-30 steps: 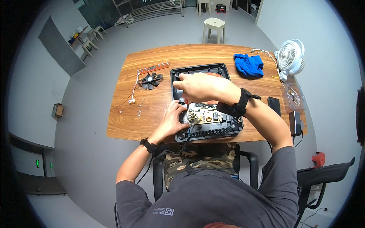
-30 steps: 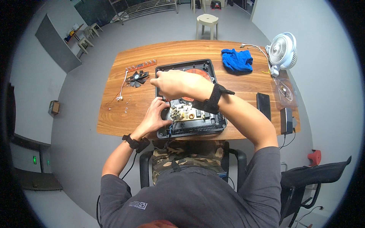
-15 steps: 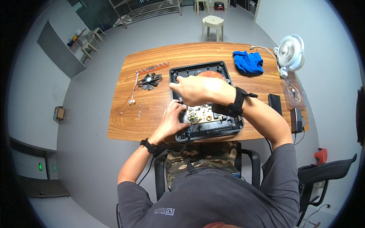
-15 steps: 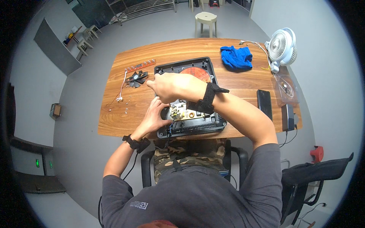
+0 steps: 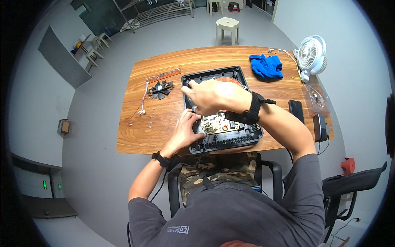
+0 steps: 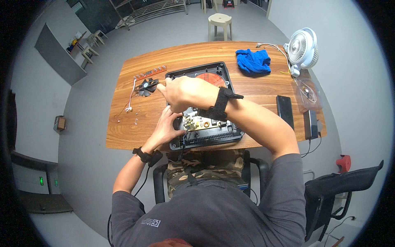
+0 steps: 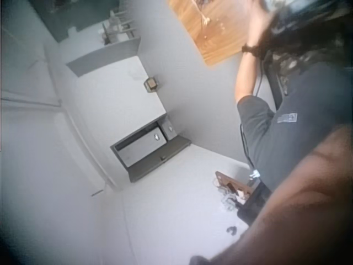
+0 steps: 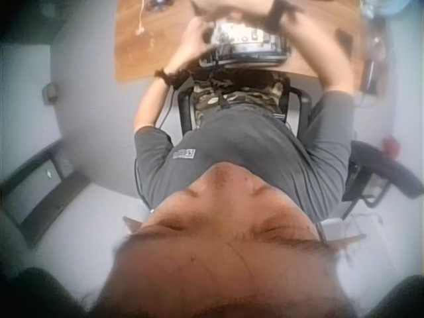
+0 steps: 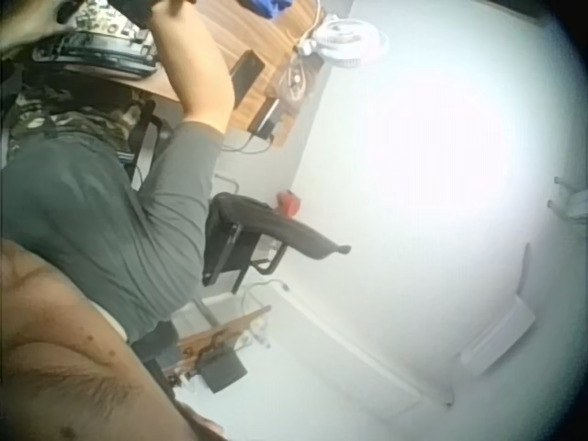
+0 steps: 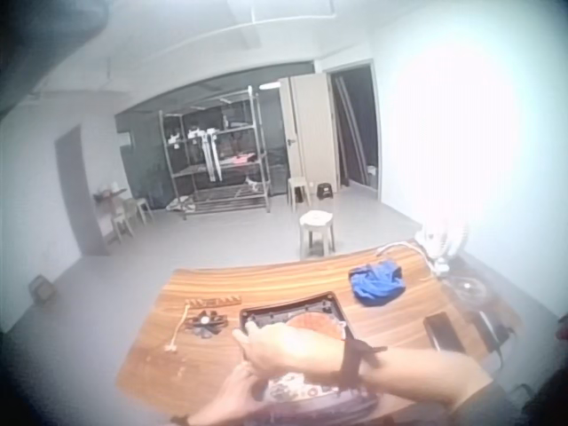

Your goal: The person wipes the exterior of a black electronic device with a blue cloth, then opens the casing to reveal internal components. They place a copper heatsink and fan assembly onto the device and use a screwdriver to secure it with screws.

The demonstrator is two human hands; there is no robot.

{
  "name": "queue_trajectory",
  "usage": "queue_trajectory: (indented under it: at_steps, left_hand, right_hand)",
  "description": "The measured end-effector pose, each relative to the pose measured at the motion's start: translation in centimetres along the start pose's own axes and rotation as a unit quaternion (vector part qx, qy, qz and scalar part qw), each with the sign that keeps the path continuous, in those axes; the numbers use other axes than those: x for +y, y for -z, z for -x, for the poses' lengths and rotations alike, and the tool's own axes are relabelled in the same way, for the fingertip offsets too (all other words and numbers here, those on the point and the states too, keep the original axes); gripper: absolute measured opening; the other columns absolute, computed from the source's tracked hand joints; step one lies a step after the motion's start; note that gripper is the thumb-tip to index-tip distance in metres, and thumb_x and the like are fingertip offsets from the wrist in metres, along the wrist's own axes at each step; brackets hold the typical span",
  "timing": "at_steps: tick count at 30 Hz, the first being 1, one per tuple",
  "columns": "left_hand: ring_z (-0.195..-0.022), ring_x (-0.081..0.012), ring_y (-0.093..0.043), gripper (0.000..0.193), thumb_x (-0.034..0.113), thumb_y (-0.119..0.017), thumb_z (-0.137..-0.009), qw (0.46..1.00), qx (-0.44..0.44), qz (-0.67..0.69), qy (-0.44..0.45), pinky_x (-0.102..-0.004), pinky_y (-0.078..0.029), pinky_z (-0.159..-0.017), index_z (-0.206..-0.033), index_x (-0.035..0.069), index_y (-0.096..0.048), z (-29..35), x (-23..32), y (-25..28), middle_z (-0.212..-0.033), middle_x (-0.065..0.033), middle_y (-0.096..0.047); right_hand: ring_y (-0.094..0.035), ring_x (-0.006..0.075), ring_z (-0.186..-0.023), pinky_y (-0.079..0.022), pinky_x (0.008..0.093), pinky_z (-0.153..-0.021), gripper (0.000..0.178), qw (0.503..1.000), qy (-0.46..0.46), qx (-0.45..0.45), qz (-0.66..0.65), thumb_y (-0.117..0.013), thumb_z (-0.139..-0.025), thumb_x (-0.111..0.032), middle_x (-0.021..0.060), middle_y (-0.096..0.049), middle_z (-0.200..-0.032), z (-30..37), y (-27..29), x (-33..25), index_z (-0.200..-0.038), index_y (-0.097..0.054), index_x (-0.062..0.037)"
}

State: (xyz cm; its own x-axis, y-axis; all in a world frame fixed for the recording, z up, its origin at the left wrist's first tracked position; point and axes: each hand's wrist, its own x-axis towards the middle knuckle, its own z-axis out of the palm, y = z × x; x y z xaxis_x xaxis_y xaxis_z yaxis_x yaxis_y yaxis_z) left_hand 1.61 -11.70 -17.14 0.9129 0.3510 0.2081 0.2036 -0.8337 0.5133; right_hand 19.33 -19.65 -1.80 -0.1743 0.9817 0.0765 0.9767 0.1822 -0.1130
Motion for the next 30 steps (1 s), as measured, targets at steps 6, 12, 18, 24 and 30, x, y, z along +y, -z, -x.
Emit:
queue_trajectory:
  at_steps: [6, 12, 18, 24, 30]
  left_hand:
    - [-0.136, -0.0378, -0.042, 0.065, 0.02, -0.092, -0.061, 0.999, -0.019, 0.027, 0.006, -0.0456, -0.036, -0.115, -0.117, 0.001, -0.066, 0.0, 0.0, 0.4, -0.132, -0.017, -0.055]
    - [-0.135, -0.0375, -0.043, 0.066, 0.02, -0.092, -0.06, 0.999, -0.023, 0.042, 0.023, -0.0455, -0.037, -0.115, -0.118, 0.001, -0.066, 0.0, -0.2, 0.1, -0.134, -0.017, -0.055]
    - [-0.134, -0.0371, -0.043, 0.067, 0.019, -0.09, -0.061, 1.0, -0.005, 0.029, 0.01, -0.0451, -0.038, -0.114, -0.12, 0.001, -0.066, 0.0, 0.0, 0.2, -0.134, -0.0167, -0.055]
    - [-0.134, -0.0369, -0.044, 0.066, 0.019, -0.09, -0.061, 1.0, -0.001, 0.026, 0.004, -0.0451, -0.038, -0.114, -0.12, 0.001, -0.065, 0.2, 0.0, 0.1, -0.129, -0.0159, -0.056]
    - [-0.134, -0.0371, -0.044, 0.065, 0.02, -0.089, -0.062, 0.999, 0.003, 0.043, 0.002, -0.0454, -0.038, -0.114, -0.119, 0.001, -0.065, 0.0, 0.1, 0.4, -0.128, -0.0161, -0.056]
  right_hand:
    - [-0.073, 0.0398, -0.088, -0.06, 0.0462, -0.074, 0.025, 0.999, 0.007, 0.0, -0.046, -0.056, -0.094, -0.015, 0.0256, -0.072, -0.092, -0.7, -0.3, -0.3, -0.104, -0.064, 0.0067]
    - [-0.073, 0.0393, -0.081, -0.06, 0.0431, -0.073, 0.023, 0.998, 0.015, -0.061, 0.026, -0.059, -0.088, -0.014, 0.0229, -0.072, -0.084, -1.1, -0.5, -0.8, -0.095, -0.07, 0.006]
    - [-0.07, 0.0416, -0.081, -0.059, 0.0453, -0.071, 0.047, 0.999, 0.028, 0.021, 0.001, -0.069, -0.09, -0.028, 0.0237, -0.067, -0.088, 0.0, -0.1, -0.2, -0.116, -0.057, 0.0091]
    - [-0.07, 0.0429, -0.081, -0.058, 0.0462, -0.068, 0.042, 0.998, 0.045, -0.027, -0.04, -0.07, -0.089, -0.024, 0.0277, -0.067, -0.088, -1.0, -0.6, 0.4, -0.111, -0.058, 0.0098]
    - [-0.07, 0.042, -0.069, -0.057, 0.0467, -0.06, 0.036, 0.996, -0.018, -0.084, -0.016, -0.07, -0.09, -0.025, 0.0264, -0.068, -0.073, -1.2, 0.0, 0.0, -0.098, -0.064, 0.0093]
